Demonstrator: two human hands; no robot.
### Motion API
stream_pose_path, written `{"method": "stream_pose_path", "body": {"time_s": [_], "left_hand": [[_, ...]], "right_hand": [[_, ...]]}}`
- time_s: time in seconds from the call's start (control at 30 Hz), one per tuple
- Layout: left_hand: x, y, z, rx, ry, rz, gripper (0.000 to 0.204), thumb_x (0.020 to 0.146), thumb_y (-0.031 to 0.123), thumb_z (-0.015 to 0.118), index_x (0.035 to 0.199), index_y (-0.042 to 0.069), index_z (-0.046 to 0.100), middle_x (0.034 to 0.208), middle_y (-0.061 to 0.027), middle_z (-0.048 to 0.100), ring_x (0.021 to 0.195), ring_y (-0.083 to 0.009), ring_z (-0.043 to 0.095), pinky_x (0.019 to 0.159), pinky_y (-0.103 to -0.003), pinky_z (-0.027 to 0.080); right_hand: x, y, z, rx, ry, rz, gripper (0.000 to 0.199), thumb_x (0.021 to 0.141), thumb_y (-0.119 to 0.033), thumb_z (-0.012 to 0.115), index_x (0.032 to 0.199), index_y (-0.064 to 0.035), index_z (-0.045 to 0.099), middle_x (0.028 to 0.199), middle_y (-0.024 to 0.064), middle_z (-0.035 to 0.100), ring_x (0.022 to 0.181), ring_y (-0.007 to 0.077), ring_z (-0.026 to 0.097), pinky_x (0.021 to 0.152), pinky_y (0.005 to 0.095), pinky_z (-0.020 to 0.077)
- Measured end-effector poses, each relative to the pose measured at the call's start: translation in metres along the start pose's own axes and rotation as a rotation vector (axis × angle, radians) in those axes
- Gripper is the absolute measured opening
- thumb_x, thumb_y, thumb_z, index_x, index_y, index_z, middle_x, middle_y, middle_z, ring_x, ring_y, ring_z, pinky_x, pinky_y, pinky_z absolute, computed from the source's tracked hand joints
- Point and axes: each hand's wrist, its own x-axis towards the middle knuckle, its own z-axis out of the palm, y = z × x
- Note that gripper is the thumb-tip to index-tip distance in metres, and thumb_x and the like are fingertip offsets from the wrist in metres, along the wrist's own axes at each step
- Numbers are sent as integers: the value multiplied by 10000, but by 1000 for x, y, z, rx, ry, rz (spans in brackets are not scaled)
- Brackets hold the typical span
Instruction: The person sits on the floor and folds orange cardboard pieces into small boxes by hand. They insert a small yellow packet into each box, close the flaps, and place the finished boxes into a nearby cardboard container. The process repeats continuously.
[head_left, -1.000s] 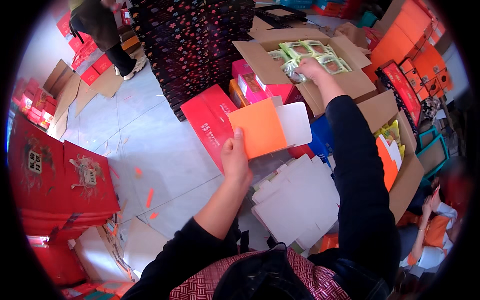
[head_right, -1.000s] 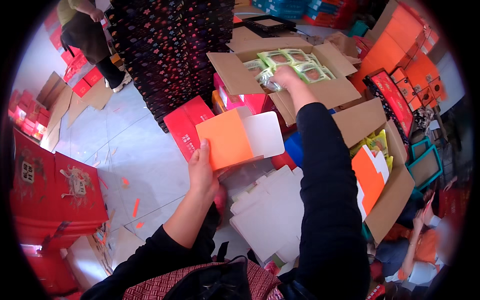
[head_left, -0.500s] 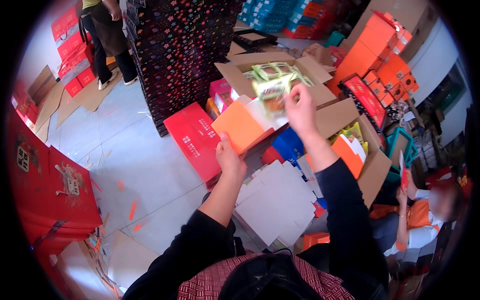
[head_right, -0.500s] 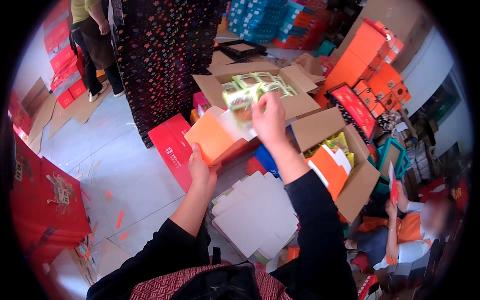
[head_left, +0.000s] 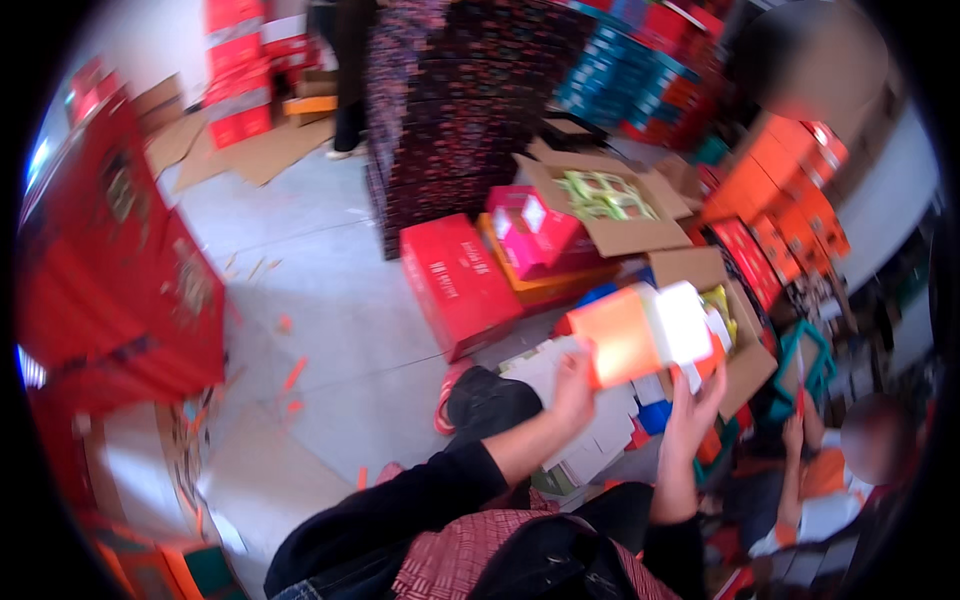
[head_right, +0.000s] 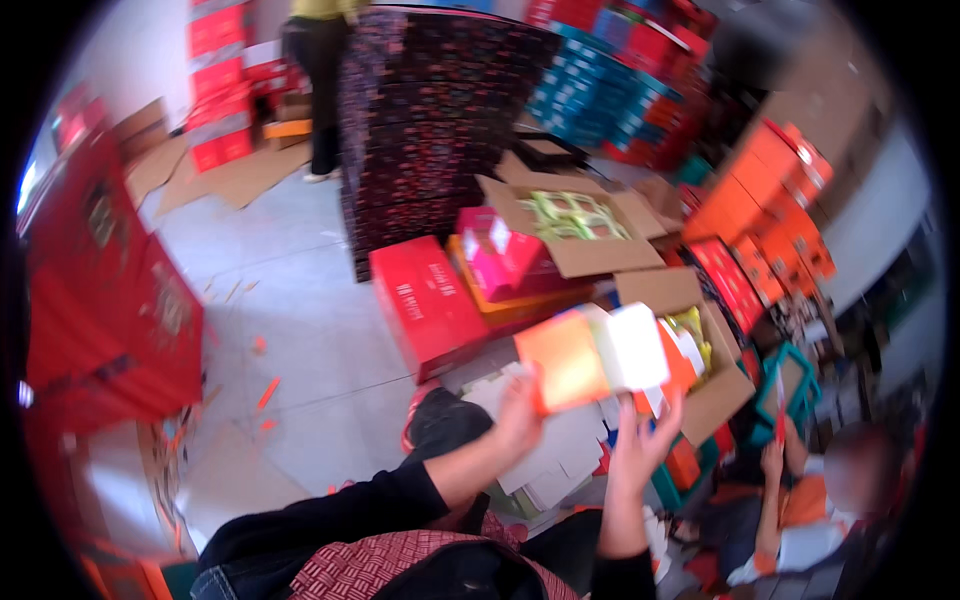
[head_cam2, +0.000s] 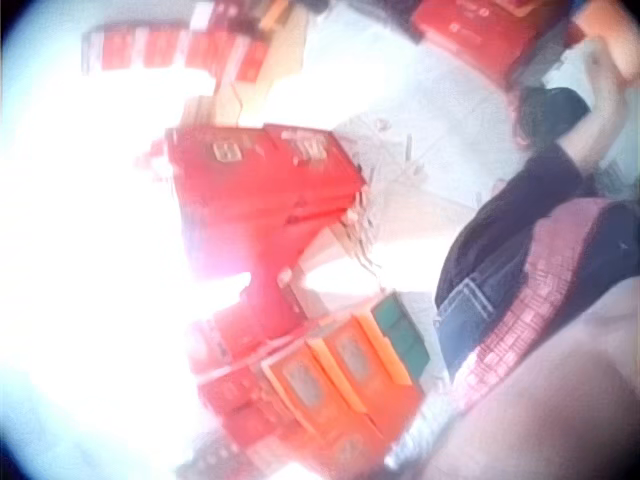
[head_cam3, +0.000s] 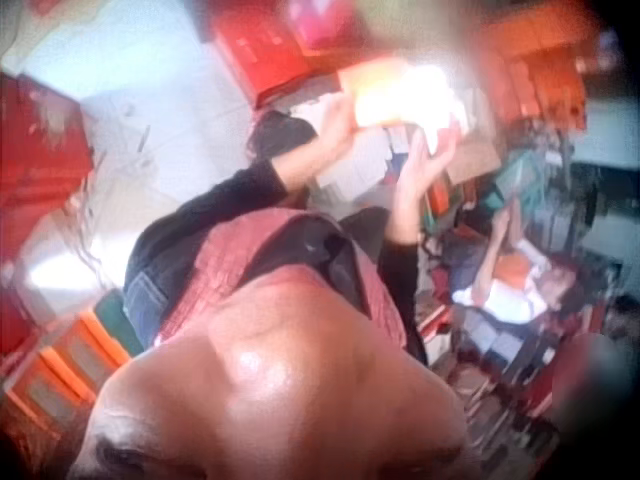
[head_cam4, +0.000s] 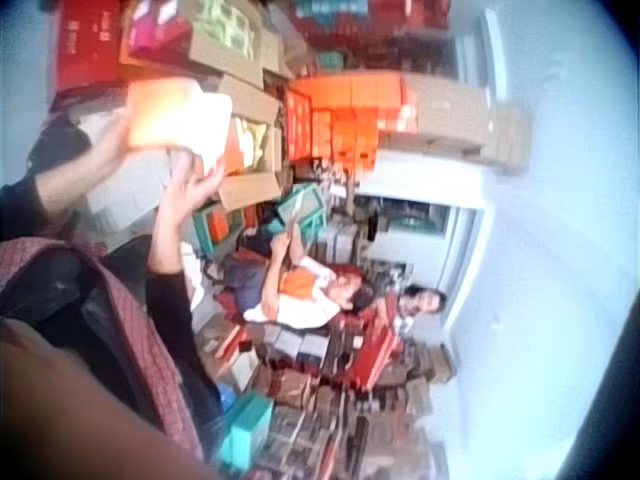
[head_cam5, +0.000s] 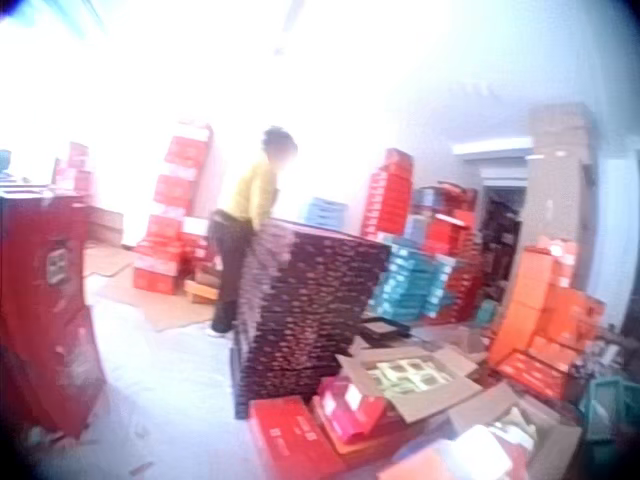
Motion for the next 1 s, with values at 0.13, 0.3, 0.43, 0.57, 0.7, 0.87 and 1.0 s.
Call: {"method": "stream_pose_path", "body": {"time_s": [0.13, 0.3, 0.43, 0.57, 0.7, 0.87, 1.0], "left_hand": [[-105, -42, -3, 203, -103, -250, 283, 852, 296, 660, 911, 122, 445, 853, 7, 536, 751, -84, 517, 643, -250, 420], [-172, -64, -56, 335, -677, -587, 540, 851, 149, 654, 1309, 93, 373, 1230, -57, 519, 1163, -159, 449, 995, -335, 347], [-175, -8, -79, 889, -758, -992, 436, 862, 102, 607, 1265, 57, 444, 1215, -101, 559, 1156, -190, 502, 936, -336, 440], [-194, 0, -70, 504, -572, -799, 578, 890, 159, 574, 1393, 112, 293, 1314, -117, 444, 1112, -222, 521, 915, -352, 446], [-186, -25, -50, 830, -998, -702, 606, 913, 135, 553, 1441, 114, 256, 1350, -111, 421, 1141, -164, 497, 966, -312, 402], [-171, -44, -41, 943, -913, -927, 547, 894, 143, 588, 1386, 93, 356, 1181, -89, 557, 1053, -137, 536, 928, -290, 416], [-163, -58, -38, 1090, -830, -1050, 408, 886, 166, 603, 1259, 65, 471, 1094, -69, 587, 1023, -131, 541, 908, -280, 423]], "right_hand": [[-89, 12, -47, 335, 139, 233, 544, 940, -140, 466, 1420, -60, 222, 1409, 147, 316, 1259, 268, 372, 1005, 374, 355], [-152, -3, -128, 336, 231, 286, 563, 915, -114, 420, 1435, -63, 210, 1430, 177, 299, 1277, 307, 349, 1045, 405, 298], [-225, 68, -202, -587, -13, 122, 606, 898, -154, 424, 1437, -1, 195, 1492, 174, 197, 1353, 299, 237, 1082, 407, 230], [-236, 10, -191, 387, 87, 537, 700, 827, -3, 405, 1464, -45, 117, 1418, 140, 318, 1257, 244, 393, 1057, 351, 294], [-258, 24, -199, 471, 70, 536, 707, 794, 32, 412, 1452, -53, 167, 1360, 114, 374, 1203, 211, 439, 1022, 328, 342], [-252, 36, -216, 562, 40, 730, 594, 842, -29, 493, 1401, -43, 293, 1298, 95, 438, 1182, 178, 452, 994, 300, 359], [-255, 48, -229, 474, -90, 803, 473, 875, -116, 562, 1322, -35, 429, 1249, 74, 481, 1156, 154, 461, 969, 281, 369]]}}
